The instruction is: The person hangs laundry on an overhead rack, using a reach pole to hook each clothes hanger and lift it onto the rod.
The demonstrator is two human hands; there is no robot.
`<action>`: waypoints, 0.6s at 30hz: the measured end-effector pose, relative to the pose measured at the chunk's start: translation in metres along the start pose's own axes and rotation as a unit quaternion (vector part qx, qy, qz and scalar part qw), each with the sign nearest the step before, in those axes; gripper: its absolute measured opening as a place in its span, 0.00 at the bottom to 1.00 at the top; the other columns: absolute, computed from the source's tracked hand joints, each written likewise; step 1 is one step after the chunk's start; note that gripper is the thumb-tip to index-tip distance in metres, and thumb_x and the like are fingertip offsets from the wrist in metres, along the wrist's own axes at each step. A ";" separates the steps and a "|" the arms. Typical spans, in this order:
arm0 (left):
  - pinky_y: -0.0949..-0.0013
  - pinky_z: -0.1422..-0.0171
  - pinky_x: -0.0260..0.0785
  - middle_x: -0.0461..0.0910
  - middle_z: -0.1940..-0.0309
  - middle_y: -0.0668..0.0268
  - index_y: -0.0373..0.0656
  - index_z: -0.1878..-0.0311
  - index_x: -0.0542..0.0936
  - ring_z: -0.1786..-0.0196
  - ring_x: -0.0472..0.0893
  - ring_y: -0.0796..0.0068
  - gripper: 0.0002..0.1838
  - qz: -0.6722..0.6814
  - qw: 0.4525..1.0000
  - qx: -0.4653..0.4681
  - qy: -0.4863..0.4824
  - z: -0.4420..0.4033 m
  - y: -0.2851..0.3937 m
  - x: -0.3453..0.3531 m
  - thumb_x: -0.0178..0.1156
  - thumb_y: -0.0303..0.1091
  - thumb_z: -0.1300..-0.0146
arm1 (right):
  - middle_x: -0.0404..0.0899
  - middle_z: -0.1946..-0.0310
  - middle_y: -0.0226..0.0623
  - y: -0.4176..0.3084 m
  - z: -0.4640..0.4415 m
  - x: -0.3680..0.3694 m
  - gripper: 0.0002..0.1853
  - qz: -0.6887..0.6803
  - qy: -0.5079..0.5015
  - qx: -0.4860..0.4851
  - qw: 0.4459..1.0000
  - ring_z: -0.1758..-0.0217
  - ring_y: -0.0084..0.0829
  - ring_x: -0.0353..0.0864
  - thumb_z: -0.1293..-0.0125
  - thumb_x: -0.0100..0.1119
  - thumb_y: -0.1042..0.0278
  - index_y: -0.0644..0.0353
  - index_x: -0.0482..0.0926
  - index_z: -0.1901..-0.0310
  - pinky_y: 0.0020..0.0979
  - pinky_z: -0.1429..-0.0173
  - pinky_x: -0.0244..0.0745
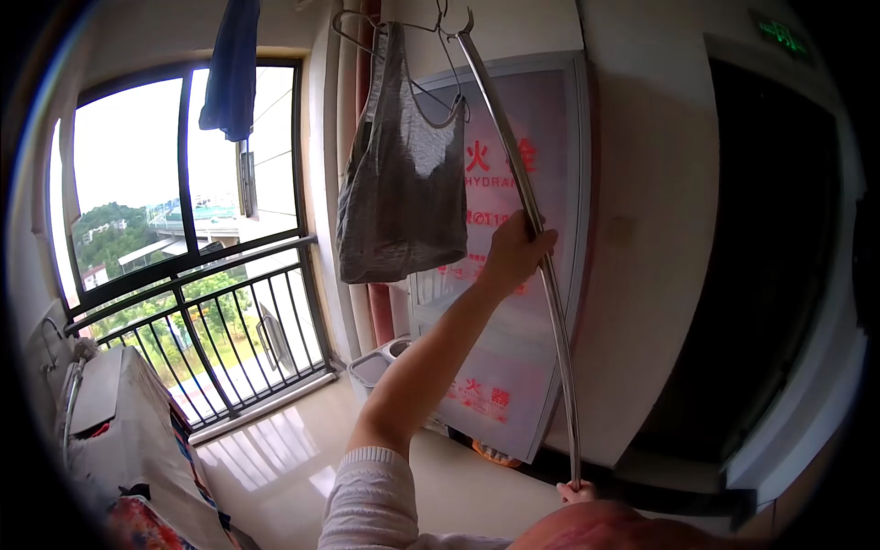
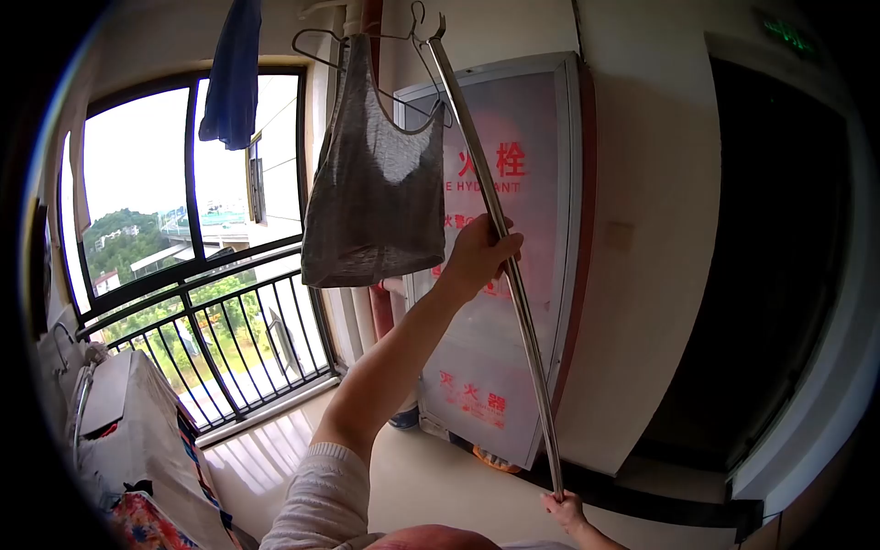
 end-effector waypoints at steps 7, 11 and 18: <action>0.74 0.73 0.67 0.77 0.71 0.61 0.35 0.46 0.62 0.76 0.75 0.77 0.25 -0.132 0.988 0.072 0.036 -0.047 0.006 0.017 0.56 0.36 0.43 | 0.63 0.91 0.22 -0.072 -0.057 -0.016 0.23 -0.111 -0.024 -0.069 0.991 0.88 0.15 0.62 0.44 0.62 0.54 0.53 0.64 0.88 0.21 0.85 0.56; 0.72 0.66 0.71 0.78 0.61 0.55 0.37 0.37 0.55 0.73 0.79 0.70 0.36 -0.265 0.960 0.080 -0.037 -0.015 0.002 0.037 0.59 0.34 0.48 | 0.62 0.89 0.24 -0.177 -0.093 -0.012 0.19 -0.162 -0.100 -0.155 0.969 0.90 0.16 0.60 0.43 0.59 0.52 0.55 0.67 0.81 0.21 0.86 0.59; 0.72 0.69 0.70 0.78 0.64 0.60 0.41 0.47 0.71 0.76 0.77 0.76 0.24 -0.254 0.960 0.020 -0.118 0.083 -0.055 -0.001 0.60 0.33 0.49 | 0.62 0.88 0.24 -0.404 -0.140 -0.013 0.19 -0.190 -0.091 -0.292 0.933 0.92 0.16 0.59 0.37 0.49 0.47 0.56 0.67 0.73 0.20 0.89 0.56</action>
Point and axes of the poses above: each hand's wrist, its own z-axis away from the middle knuckle, its own x-axis out of the palm, y = z × x, the point moved 8 cm from there along -z, towards the middle knuckle
